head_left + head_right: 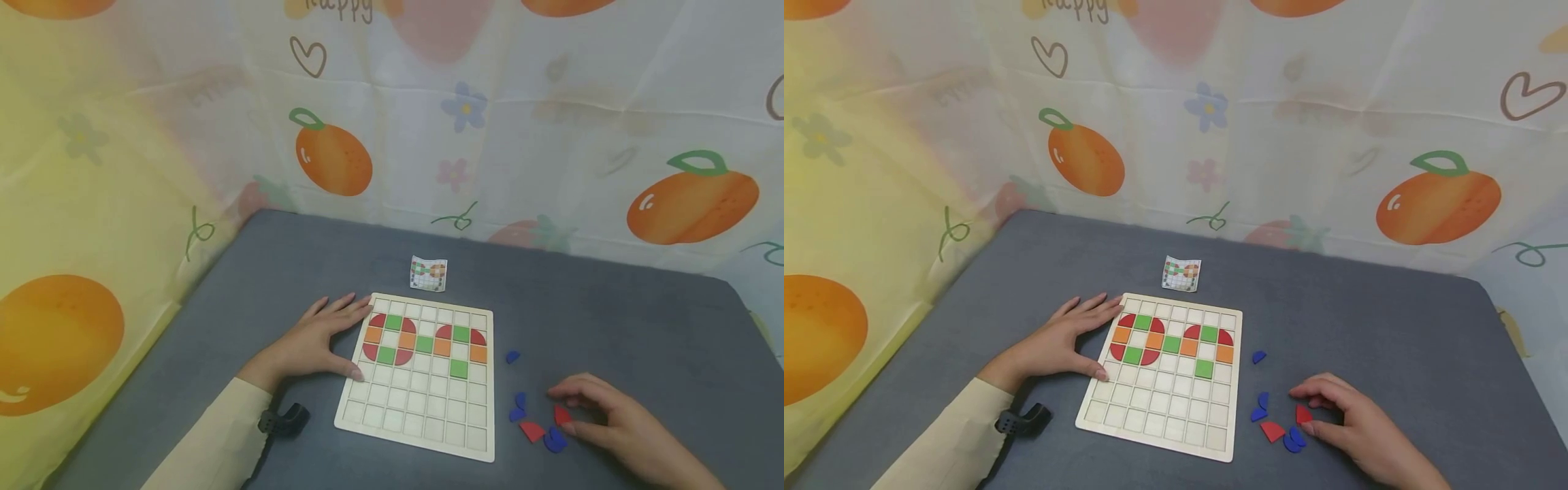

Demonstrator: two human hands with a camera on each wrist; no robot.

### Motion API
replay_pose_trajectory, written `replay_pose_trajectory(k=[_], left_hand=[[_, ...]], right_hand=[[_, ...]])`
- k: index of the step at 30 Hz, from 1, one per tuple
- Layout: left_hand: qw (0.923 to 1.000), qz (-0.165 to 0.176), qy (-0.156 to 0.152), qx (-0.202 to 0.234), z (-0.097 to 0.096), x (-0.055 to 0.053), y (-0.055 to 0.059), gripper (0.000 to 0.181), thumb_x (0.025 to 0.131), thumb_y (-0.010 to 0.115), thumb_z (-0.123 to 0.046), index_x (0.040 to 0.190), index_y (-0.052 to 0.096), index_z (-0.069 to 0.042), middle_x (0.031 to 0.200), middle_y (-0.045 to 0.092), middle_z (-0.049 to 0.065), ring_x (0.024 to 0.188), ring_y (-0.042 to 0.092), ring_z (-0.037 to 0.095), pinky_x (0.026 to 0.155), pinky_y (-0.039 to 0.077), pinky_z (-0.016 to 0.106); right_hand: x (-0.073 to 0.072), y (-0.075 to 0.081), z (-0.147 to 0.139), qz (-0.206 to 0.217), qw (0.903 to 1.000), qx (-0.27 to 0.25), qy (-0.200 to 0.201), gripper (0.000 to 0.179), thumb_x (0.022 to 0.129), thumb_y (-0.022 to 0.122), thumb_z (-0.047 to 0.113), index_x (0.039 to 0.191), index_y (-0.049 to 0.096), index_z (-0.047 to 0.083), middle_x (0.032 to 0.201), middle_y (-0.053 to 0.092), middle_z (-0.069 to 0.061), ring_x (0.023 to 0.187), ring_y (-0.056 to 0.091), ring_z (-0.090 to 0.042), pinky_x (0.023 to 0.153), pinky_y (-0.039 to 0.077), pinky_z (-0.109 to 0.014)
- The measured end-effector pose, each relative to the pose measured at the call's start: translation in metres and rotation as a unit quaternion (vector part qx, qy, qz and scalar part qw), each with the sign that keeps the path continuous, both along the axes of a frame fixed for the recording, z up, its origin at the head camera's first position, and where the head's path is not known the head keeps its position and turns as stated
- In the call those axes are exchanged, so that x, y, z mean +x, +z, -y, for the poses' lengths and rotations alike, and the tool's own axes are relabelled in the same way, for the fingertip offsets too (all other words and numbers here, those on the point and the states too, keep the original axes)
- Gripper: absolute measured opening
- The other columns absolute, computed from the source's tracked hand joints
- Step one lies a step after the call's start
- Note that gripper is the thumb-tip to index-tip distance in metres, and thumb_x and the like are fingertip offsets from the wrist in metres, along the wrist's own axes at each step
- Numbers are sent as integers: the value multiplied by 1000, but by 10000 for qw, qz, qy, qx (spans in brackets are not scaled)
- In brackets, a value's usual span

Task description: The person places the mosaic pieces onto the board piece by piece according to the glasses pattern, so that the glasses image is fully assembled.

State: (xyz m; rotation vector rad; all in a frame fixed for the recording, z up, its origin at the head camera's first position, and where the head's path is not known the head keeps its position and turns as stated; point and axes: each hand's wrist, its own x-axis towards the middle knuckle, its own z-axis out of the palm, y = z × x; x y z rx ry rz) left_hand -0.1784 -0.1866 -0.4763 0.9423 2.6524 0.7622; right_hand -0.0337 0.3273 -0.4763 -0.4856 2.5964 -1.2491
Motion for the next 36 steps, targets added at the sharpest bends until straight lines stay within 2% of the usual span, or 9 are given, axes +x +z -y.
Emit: replay_pose_trajectory(k=[7, 12, 15, 20, 23, 27, 31, 34, 36], left_hand=[[10000, -2, 5, -7, 0, 0, 0, 127, 72, 86, -81, 174, 33, -26, 178, 24, -11, 165, 11, 22, 128, -2, 60], [10000, 14, 7, 13, 0, 0, 0, 127, 73, 87, -80, 174, 33, -26, 178, 24, -10, 165, 11, 22, 128, -2, 60], [10000, 24, 18, 9, 0, 0, 1, 126, 72, 87, -80, 173, 33, -26, 178, 24, -10, 165, 11, 22, 128, -2, 60], [10000, 49, 31, 13, -1, 0, 1, 126, 72, 87, -80, 173, 34, -27, 178, 24, -10, 165, 11, 21, 128, -2, 60], [10000, 51, 29, 7, -1, 0, 0, 126, 72, 86, -81, 173, 33, -27, 178, 23, -11, 165, 10, 20, 128, -3, 60], [10000, 44, 38, -19, -1, 0, 0, 126, 73, 86, -81, 174, 32, -27, 178, 23, -12, 165, 10, 19, 128, -3, 59], [10000, 44, 35, -39, 0, 0, -1, 126, 73, 85, -81, 174, 32, -27, 178, 23, -13, 165, 10, 19, 128, -3, 59], [10000, 59, 26, -47, 0, 0, -1, 126, 73, 85, -82, 174, 32, -28, 178, 22, -13, 165, 9, 19, 128, -3, 59], [10000, 67, 22, -48, 0, 0, 0, 126, 73, 85, -81, 174, 32, -28, 178, 22, -13, 165, 9, 19, 128, -3, 59]], right_hand=[[3, -2, 7, -461, 9986, -122, -214, 30, 96, 85, 10, 120, 76, 23, 117, 70, 6, 105, 68, -9, 86, 58, -23], [5, 1, 16, -362, 9964, 69, -759, 26, 96, 85, 8, 114, 76, 25, 110, 69, 8, 91, 66, -9, 75, 57, -26], [5, 2, 21, -479, 9922, 164, -1137, 22, 97, 85, 9, 111, 79, 26, 105, 71, 10, 82, 63, -11, 68, 53, -27], [5, 4, 27, -574, 9834, 121, -1717, 13, 98, 85, 16, 107, 81, 25, 101, 74, 10, 80, 64, -11, 66, 52, -26], [4, 6, 31, -549, 9801, -11, -1908, 9, 99, 85, 16, 104, 80, 21, 100, 76, 7, 80, 67, -13, 67, 52, -25], [-1, 9, 39, -550, 9805, -279, -1866, 11, 101, 81, 13, 112, 80, 14, 99, 76, 4, 81, 70, -13, 70, 55, -23], [-8, 12, 52, -441, 9811, -1111, -1521, 21, 105, 72, 2, 126, 78, 1, 106, 73, -9, 87, 76, -17, 76, 63, -28], [-14, 15, 64, -416, 9795, -1426, -1362, 18, 105, 72, 0, 122, 78, 0, 110, 72, -12, 94, 77, -19, 80, 63, -30], [-18, 18, 74, -396, 9804, -1316, -1412, 12, 104, 75, 6, 116, 80, 6, 110, 74, -7, 96, 76, -18, 82, 62, -28]])
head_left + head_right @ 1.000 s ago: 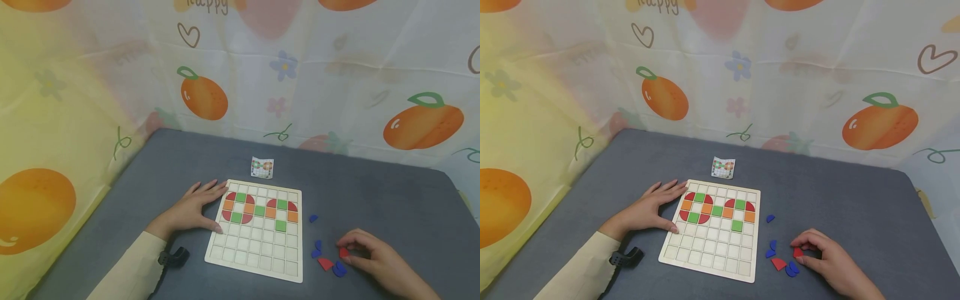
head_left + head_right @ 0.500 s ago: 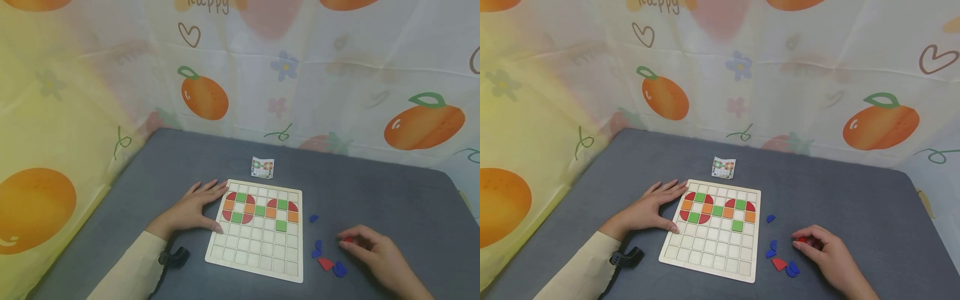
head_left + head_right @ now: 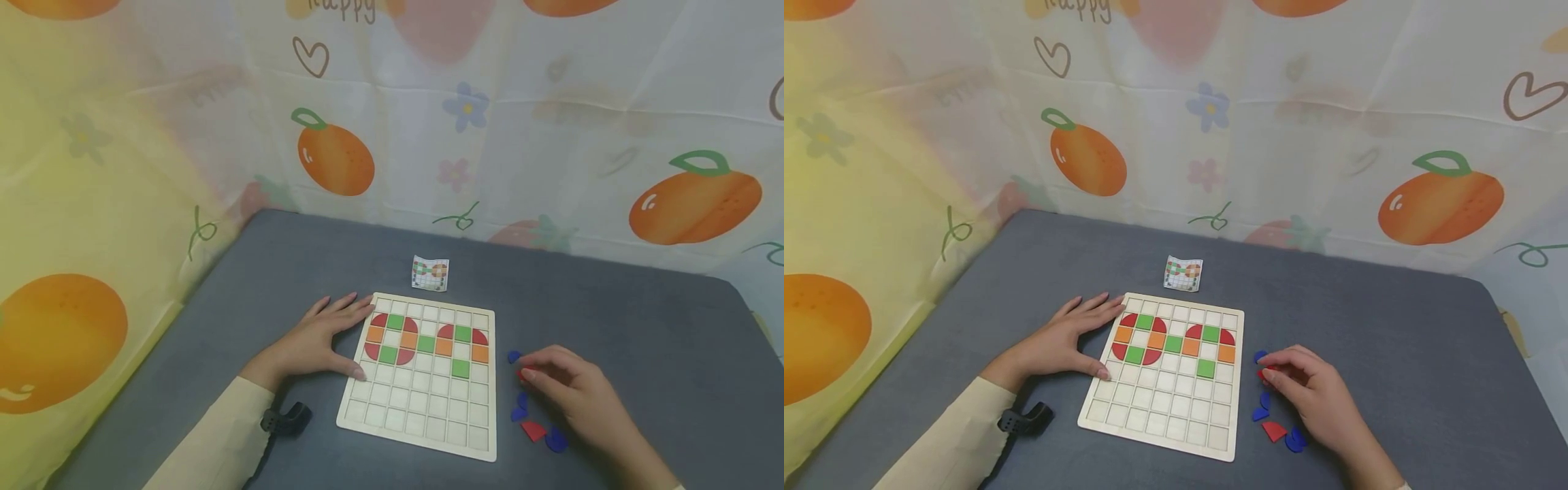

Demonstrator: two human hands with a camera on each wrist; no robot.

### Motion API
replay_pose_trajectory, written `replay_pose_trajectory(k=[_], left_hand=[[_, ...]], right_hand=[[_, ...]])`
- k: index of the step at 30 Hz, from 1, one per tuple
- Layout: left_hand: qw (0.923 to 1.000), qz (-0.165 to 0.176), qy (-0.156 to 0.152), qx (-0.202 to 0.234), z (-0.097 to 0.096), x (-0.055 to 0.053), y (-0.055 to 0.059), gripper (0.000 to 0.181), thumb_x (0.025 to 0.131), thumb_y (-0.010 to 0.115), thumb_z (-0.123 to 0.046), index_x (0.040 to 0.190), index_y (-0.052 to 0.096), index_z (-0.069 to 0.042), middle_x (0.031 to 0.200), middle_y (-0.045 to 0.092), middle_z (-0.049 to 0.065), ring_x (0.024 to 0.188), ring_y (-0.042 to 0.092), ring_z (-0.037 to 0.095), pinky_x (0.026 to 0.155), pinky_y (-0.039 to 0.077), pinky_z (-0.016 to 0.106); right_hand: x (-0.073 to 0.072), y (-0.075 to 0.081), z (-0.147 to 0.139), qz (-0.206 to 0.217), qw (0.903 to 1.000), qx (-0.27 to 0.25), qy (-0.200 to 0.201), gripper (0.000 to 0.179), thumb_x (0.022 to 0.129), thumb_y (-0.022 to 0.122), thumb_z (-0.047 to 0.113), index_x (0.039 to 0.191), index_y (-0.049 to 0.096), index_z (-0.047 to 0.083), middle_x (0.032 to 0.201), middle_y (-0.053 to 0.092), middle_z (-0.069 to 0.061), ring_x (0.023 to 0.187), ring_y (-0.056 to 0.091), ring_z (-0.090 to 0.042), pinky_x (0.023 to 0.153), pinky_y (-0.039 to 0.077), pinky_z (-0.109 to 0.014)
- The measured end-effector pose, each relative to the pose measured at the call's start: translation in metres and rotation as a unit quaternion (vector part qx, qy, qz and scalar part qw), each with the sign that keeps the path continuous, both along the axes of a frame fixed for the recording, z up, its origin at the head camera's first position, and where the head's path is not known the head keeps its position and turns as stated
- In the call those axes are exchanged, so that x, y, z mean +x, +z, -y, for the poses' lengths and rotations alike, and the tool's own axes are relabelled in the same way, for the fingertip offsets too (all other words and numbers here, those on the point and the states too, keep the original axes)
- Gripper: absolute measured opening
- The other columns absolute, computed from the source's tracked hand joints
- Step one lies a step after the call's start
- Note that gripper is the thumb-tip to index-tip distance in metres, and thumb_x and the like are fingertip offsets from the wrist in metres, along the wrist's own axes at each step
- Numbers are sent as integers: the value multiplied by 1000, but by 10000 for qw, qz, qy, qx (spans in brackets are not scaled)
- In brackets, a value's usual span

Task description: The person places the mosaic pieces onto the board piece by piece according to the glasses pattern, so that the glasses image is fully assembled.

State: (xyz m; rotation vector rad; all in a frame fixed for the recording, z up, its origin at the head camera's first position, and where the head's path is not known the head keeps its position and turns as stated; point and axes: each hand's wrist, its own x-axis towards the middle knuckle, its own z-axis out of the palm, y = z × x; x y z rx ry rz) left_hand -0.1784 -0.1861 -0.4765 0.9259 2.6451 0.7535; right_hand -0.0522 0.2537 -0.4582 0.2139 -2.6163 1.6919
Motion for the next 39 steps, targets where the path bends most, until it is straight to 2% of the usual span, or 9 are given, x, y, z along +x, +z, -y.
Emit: replay_pose_trajectory(k=[3, 5, 10, 14, 19, 23, 26, 32, 39], left_hand=[[10000, 25, -2, 31, 0, 0, 1, 125, 74, 86, -80, 174, 32, -27, 178, 23, -12, 165, 10, 20, 128, -3, 59], [10000, 26, 1, 49, 0, 1, 1, 125, 74, 87, -79, 174, 32, -26, 178, 23, -11, 165, 10, 20, 128, -3, 59], [10000, 3, 2, 39, 0, 0, 0, 125, 73, 87, -79, 174, 32, -27, 178, 23, -12, 165, 10, 20, 128, -2, 58], [10000, -16, -1, 27, -1, -1, -1, 125, 73, 86, -80, 174, 32, -27, 177, 22, -15, 165, 10, 18, 129, -2, 58], [10000, -34, 21, 29, -1, 0, -1, 126, 73, 86, -80, 173, 33, -27, 177, 23, -14, 165, 10, 19, 128, -2, 58], [10000, -69, 29, 31, 0, 0, -1, 126, 73, 86, -80, 173, 33, -26, 177, 24, -12, 165, 11, 19, 128, -2, 59], [10000, -79, 33, 42, -1, 0, -1, 126, 72, 86, -81, 173, 33, -26, 177, 24, -12, 165, 11, 20, 128, -2, 59], [10000, -66, 50, 24, -1, 1, -2, 126, 72, 86, -81, 173, 34, -26, 177, 24, -13, 165, 11, 20, 128, -1, 59], [10000, -63, 49, 37, -1, 0, -1, 126, 72, 86, -80, 173, 34, -26, 177, 25, -11, 165, 12, 20, 128, -1, 59]], right_hand=[[-7, 4, 15, 124, 9993, 309, -140, 7, 102, 80, 15, 109, 80, 14, 107, 76, 2, 94, 73, -16, 82, 58, -26], [-12, 5, 25, 219, 9992, 278, -162, 7, 101, 82, 18, 108, 81, 14, 106, 77, 4, 91, 72, -17, 80, 57, -26], [-24, 7, 48, 315, 9994, -139, -4, 11, 97, 86, 18, 105, 80, 11, 102, 78, 1, 89, 71, -18, 78, 57, -27], [-31, 10, 65, 411, 9988, -275, 34, 13, 95, 88, 20, 101, 80, 12, 97, 77, 0, 87, 70, -20, 78, 55, -28], [-39, 14, 84, 523, 9983, -236, 116, 6, 98, 85, 15, 101, 80, 12, 97, 77, 1, 86, 71, -25, 79, 56, -30], [-43, 9, 98, 602, 9981, -17, 122, 4, 98, 84, 10, 98, 80, 12, 90, 74, 1, 79, 67, -23, 72, 53, -30], [-43, 3, 104, 531, 9981, 315, 73, 10, 96, 85, 9, 93, 79, 16, 87, 69, 3, 76, 62, -19, 69, 50, -30], [-40, -4, 108, 356, 9969, 696, 70, 18, 94, 87, 8, 88, 76, 20, 88, 66, 7, 77, 62, -15, 70, 52, -29], [-37, -4, 112, -359, 9936, 1072, 60, 23, 91, 89, 5, 87, 74, 22, 88, 61, 7, 77, 54, -12, 67, 47, -29]])
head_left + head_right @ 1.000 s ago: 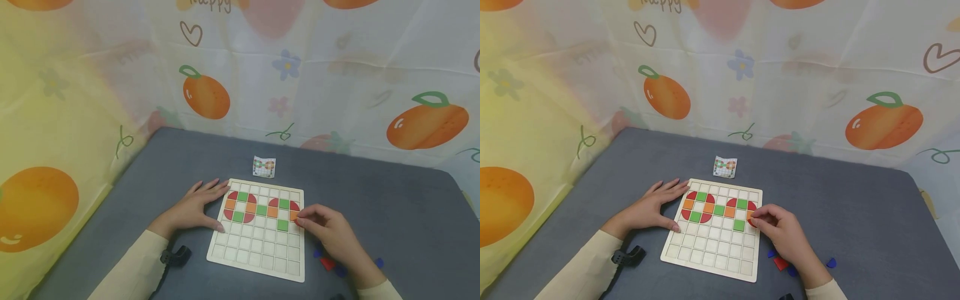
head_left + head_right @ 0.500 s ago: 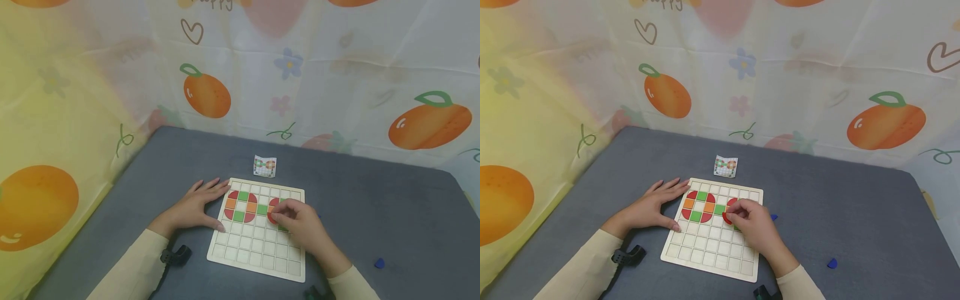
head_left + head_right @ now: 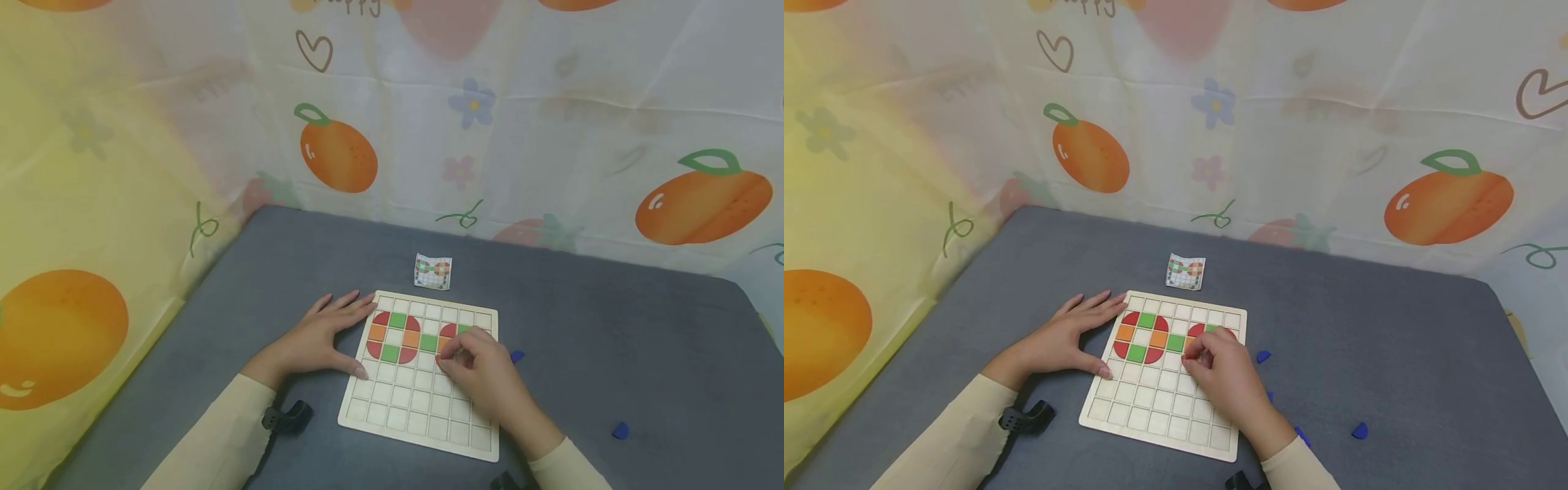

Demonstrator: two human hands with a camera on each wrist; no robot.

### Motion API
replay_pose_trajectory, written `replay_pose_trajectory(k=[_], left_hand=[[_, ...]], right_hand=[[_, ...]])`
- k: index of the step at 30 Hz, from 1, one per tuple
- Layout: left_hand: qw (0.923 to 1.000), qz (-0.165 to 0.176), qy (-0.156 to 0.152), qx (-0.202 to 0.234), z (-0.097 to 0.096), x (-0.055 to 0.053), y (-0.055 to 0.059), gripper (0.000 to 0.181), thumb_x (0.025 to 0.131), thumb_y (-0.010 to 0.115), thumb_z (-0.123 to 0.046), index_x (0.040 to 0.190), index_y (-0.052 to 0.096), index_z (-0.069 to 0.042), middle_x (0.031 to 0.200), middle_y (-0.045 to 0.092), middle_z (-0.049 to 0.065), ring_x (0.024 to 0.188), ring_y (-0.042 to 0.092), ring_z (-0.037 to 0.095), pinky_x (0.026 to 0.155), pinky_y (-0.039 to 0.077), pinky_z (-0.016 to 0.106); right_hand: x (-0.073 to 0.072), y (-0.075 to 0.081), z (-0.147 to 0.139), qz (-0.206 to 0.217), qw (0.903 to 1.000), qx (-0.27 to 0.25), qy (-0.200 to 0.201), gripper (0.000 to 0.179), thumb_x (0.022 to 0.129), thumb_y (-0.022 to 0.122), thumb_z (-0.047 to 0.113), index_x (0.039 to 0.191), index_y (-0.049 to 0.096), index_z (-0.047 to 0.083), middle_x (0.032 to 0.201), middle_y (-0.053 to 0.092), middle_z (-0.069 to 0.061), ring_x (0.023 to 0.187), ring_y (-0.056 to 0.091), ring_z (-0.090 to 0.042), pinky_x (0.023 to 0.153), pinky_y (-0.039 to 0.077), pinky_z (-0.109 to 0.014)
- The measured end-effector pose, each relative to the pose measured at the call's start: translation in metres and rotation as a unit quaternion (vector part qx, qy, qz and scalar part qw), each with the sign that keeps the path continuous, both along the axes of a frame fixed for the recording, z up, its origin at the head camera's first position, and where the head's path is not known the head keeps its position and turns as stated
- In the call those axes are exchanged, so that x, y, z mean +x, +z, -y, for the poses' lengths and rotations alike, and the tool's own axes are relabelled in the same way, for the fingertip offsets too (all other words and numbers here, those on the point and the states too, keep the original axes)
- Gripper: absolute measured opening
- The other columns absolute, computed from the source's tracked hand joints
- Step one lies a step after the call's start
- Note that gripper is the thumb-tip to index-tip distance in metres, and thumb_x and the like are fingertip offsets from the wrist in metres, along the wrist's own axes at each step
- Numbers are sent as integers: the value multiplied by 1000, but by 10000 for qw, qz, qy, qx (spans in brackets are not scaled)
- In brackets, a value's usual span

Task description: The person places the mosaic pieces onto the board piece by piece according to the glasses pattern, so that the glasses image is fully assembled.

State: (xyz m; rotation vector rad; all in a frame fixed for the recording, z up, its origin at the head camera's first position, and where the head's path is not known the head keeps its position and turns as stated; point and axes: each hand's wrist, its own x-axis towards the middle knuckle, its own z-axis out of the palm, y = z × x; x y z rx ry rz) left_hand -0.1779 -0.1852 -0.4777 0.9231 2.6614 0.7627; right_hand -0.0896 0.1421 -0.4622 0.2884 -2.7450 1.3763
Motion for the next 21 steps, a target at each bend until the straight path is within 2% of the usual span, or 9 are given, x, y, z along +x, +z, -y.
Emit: replay_pose_trajectory(k=[5, 13, 21], left_hand=[[10000, 26, 9, -4, 0, 1, 1, 126, 72, 88, -79, 173, 34, -25, 177, 25, -11, 165, 12, 20, 128, -2, 59], [10000, 3, -16, 28, -1, 1, 2, 125, 73, 88, -78, 173, 34, -25, 177, 26, -11, 165, 12, 21, 128, -2, 60], [9999, 10, -36, 113, -1, 2, 2, 123, 74, 89, -75, 173, 36, -24, 177, 27, -10, 165, 14, 25, 127, -1, 63]], right_hand=[[1, 0, 0, -154, 9995, 258, 48, 22, 91, 89, 6, 90, 74, 22, 91, 60, 3, 75, 52, -13, 66, 46, -29], [2, 0, -1, -92, 9967, 805, 97, 13, 94, 86, 10, 96, 80, 21, 97, 59, 10, 85, 52, -12, 73, 49, -32], [3, 0, 1, 50, 9945, 1047, -43, 10, 95, 86, 13, 97, 78, 19, 102, 58, 6, 88, 53, -14, 77, 51, -35]])
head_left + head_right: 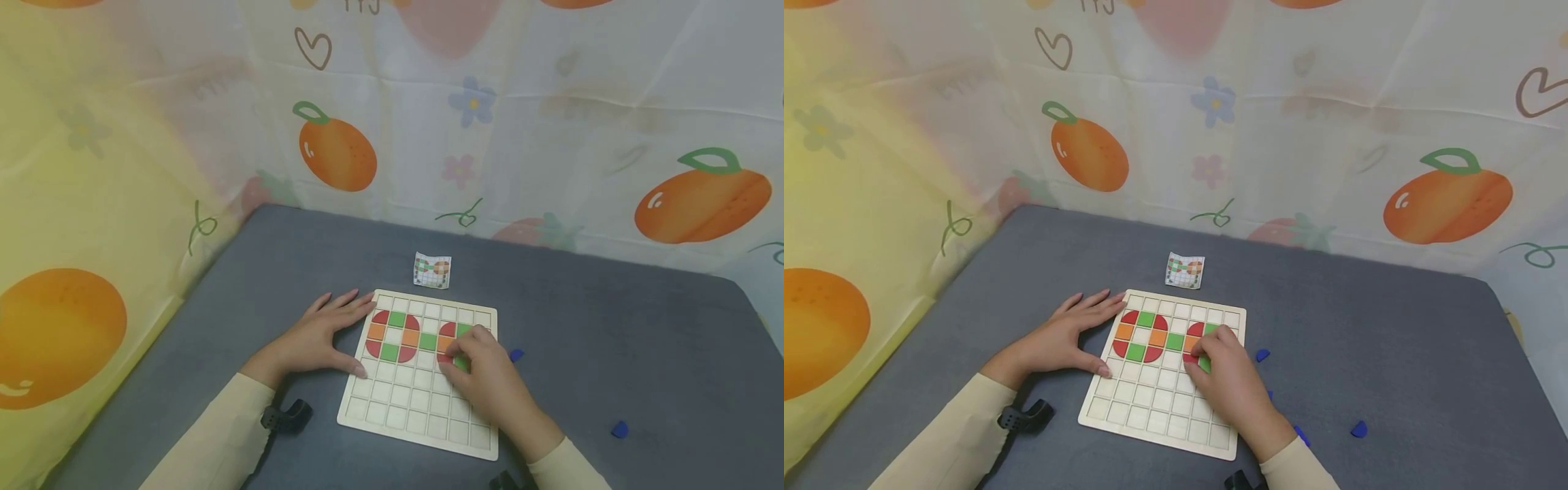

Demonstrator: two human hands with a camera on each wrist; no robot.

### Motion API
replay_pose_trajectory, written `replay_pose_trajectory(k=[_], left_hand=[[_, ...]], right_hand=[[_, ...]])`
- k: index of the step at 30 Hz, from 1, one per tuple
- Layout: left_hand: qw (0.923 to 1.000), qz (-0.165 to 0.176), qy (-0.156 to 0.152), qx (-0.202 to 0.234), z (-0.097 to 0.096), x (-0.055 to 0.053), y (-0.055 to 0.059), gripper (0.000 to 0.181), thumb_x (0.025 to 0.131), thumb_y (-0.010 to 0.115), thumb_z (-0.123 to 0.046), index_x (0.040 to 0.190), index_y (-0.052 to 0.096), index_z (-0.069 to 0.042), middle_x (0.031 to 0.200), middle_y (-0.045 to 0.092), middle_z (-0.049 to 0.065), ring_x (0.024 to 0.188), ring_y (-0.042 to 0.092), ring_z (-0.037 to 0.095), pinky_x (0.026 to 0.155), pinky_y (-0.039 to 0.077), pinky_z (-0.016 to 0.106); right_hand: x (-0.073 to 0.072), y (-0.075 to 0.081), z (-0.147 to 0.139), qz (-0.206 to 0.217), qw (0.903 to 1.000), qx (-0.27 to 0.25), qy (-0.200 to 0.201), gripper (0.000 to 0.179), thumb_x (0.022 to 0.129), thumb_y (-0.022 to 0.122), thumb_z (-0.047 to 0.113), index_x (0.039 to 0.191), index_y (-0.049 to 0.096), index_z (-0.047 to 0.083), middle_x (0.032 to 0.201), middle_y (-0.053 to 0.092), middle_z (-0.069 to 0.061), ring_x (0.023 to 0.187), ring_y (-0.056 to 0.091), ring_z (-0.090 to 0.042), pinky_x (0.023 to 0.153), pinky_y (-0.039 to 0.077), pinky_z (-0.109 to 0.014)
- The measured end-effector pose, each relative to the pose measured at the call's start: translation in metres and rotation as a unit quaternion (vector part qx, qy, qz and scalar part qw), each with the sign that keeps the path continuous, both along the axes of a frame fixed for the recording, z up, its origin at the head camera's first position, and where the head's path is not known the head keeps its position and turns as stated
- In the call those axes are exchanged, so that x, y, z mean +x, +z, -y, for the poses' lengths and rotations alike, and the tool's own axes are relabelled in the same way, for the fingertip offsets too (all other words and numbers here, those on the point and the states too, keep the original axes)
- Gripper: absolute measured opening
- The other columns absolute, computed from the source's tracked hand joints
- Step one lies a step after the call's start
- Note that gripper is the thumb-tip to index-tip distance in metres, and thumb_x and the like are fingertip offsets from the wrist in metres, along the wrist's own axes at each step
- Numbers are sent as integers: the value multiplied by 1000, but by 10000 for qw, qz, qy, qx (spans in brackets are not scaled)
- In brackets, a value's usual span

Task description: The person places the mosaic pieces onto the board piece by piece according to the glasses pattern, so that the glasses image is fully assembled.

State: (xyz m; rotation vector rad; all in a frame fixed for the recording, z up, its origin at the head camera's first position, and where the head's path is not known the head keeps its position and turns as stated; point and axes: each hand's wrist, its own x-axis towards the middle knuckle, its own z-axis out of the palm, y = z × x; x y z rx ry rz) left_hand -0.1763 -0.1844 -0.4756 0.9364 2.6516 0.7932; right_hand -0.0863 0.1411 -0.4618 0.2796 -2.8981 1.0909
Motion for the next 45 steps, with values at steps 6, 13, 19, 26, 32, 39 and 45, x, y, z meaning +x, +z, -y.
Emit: replay_pose_trajectory(k=[6, 13, 19, 26, 32, 39, 45], left_hand=[[10000, 14, 10, -10, 0, 0, 0, 123, 74, 89, -75, 173, 36, -24, 177, 27, -9, 165, 14, 24, 127, -1, 63], [9999, 72, 67, -115, 1, -1, 0, 125, 73, 89, -77, 173, 34, -27, 177, 24, -14, 165, 11, 19, 129, -2, 58], [9999, 57, 27, -80, 1, 0, 1, 125, 73, 90, -75, 173, 34, -26, 177, 26, -10, 165, 12, 21, 128, -1, 60], [10000, 38, -5, -75, 2, -1, 0, 125, 74, 88, -78, 174, 33, -27, 178, 24, -11, 165, 11, 21, 128, -2, 59], [9999, 45, 0, -127, 1, -2, -1, 125, 74, 87, -79, 174, 32, -27, 177, 23, -13, 165, 10, 19, 128, -2, 59], [9999, 24, 12, -141, 1, -2, -1, 125, 73, 86, -80, 174, 33, -28, 177, 23, -14, 165, 10, 19, 129, -2, 58], [9999, 38, 34, -146, 1, -1, 0, 125, 73, 87, -79, 174, 33, -28, 177, 23, -15, 165, 11, 18, 128, -2, 58]], right_hand=[[0, 0, 0, 67, 10000, 0, -36, 12, 94, 87, 13, 100, 77, 18, 100, 57, 5, 84, 51, -15, 72, 48, -34], [-2, -2, -9, -90, 9933, -1147, 107, 19, 99, 85, 22, 115, 79, 14, 101, 64, 4, 81, 57, -15, 71, 50, -31], [0, 11, -26, 541, 9533, -2946, 377, 34, 116, 56, 27, 133, 68, 0, 118, 70, -13, 101, 70, -29, 87, 57, -35], [9, 21, -56, 668, 9149, -3803, 1180, 59, 122, 19, 35, 148, 54, -4, 134, 63, -27, 116, 68, -34, 92, 57, -36], [22, 8, -91, 489, 9007, -4037, 1529, 62, 121, 11, 34, 152, 53, 1, 135, 64, -21, 120, 66, -31, 96, 55, -36], [41, -8, -138, 596, 9163, -3752, 1264, 61, 120, 9, 30, 156, 50, 3, 135, 67, -15, 120, 66, -27, 98, 53, -33], [53, -21, -157, 716, 9483, -2949, 924, 38, 116, 43, 4, 153, 53, 4, 130, 69, -14, 114, 68, -21, 91, 56, -28]])
